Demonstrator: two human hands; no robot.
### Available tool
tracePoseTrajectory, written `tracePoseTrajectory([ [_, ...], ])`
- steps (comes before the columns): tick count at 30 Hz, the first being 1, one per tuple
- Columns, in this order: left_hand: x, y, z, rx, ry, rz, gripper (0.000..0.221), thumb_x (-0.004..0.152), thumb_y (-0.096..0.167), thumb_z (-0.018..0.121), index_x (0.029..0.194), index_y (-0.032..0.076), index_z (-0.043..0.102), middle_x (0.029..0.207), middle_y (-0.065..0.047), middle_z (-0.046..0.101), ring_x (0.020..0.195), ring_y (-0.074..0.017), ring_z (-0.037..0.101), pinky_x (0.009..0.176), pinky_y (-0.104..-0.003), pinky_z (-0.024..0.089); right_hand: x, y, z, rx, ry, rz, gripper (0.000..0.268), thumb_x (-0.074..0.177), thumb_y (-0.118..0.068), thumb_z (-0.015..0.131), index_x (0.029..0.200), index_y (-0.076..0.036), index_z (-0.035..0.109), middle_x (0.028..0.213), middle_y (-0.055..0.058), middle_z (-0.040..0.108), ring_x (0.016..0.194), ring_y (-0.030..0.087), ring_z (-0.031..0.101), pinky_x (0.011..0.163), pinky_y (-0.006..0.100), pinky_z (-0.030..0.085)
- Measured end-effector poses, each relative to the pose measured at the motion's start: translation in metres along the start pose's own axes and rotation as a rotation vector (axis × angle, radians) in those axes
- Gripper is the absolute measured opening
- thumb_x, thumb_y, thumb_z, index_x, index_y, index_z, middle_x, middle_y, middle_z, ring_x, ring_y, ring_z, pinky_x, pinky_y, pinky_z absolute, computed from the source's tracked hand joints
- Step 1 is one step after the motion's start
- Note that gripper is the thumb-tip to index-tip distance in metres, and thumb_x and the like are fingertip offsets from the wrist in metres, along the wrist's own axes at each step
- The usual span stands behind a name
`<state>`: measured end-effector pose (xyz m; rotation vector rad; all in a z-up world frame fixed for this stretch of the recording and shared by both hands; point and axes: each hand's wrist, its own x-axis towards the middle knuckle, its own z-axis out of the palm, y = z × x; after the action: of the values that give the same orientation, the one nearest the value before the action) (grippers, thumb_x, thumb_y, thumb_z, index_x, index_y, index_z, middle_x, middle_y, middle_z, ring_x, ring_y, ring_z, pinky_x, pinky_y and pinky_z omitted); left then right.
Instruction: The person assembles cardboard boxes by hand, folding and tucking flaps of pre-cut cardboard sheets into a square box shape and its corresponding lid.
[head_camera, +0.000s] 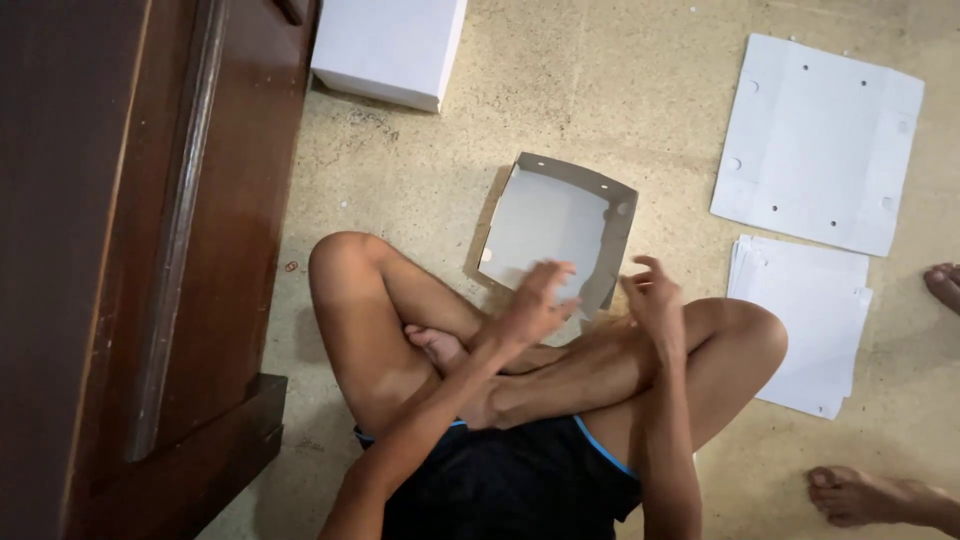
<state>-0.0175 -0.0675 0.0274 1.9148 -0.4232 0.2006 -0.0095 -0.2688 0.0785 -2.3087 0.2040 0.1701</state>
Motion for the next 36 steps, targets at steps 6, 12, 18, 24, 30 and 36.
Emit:
tracePoseTrajectory([
  [6,0.006,-0.006,0.044,0.052,-0.257,-0.12,0.039,0.096,0.008,0.054,0.132,-0.001,0.045,0.098,-0.025,0.061,0.08,-0.0434,0.067,0.066,-0.051,0.056,0.022,0.061,0.03,-0.108,-0.138,-0.084,0.044,0.09,-0.015,0.066,0.129,-0.01,0.047,0.078,0.021,0.072,0.075,0.039,0.072,0.072,0.05,0.056],
  [12,0.02,0.007,0.043,-0.018,-0.247,-0.283,0.036,0.09,0.004,0.055,0.125,0.0,0.049,0.095,-0.027,0.064,0.081,-0.046,0.068,0.066,-0.054,0.057,0.025,0.059,0.032,0.18,-0.147,0.115,0.046,0.092,-0.013,0.068,0.13,-0.008,0.044,0.081,0.024,0.071,0.067,0.034,0.07,0.065,0.041,0.058],
  [18,0.024,-0.008,0.05,-0.08,-0.159,-0.331,0.027,0.089,0.006,0.054,0.116,0.003,0.052,0.088,-0.023,0.065,0.08,-0.0416,0.068,0.066,-0.049,0.059,0.032,0.066,0.039,0.431,-0.108,0.275,0.043,0.097,-0.021,0.062,0.133,-0.009,0.042,0.092,0.029,0.069,0.081,0.037,0.071,0.072,0.045,0.058],
  [24,0.03,-0.002,0.043,-0.101,-0.116,-0.34,0.026,0.088,0.006,0.057,0.113,0.001,0.055,0.088,-0.025,0.066,0.079,-0.0429,0.068,0.065,-0.049,0.06,0.034,0.074,0.033,0.5,-0.139,0.304,0.043,0.099,-0.029,0.062,0.132,-0.008,0.044,0.09,0.023,0.069,0.081,0.03,0.068,0.066,0.036,0.054],
  [30,0.032,0.0,0.038,-0.136,-0.076,-0.381,0.021,0.087,0.004,0.059,0.108,-0.001,0.061,0.086,-0.024,0.068,0.073,-0.0353,0.07,0.062,-0.044,0.061,0.027,0.043,0.023,0.515,-0.152,0.418,0.044,0.093,-0.032,0.068,0.125,-0.011,0.048,0.083,0.011,0.07,0.072,0.017,0.066,0.06,0.021,0.042],
  [36,0.035,0.0,0.037,-0.154,-0.076,-0.432,0.019,0.084,0.006,0.063,0.1,-0.005,0.067,0.086,-0.026,0.07,0.077,-0.036,0.072,0.066,-0.041,0.061,0.015,0.005,0.008,0.479,-0.174,0.424,0.055,0.077,-0.015,0.079,0.122,-0.013,0.047,0.084,0.011,0.065,0.072,0.019,0.062,0.062,0.025,0.042],
])
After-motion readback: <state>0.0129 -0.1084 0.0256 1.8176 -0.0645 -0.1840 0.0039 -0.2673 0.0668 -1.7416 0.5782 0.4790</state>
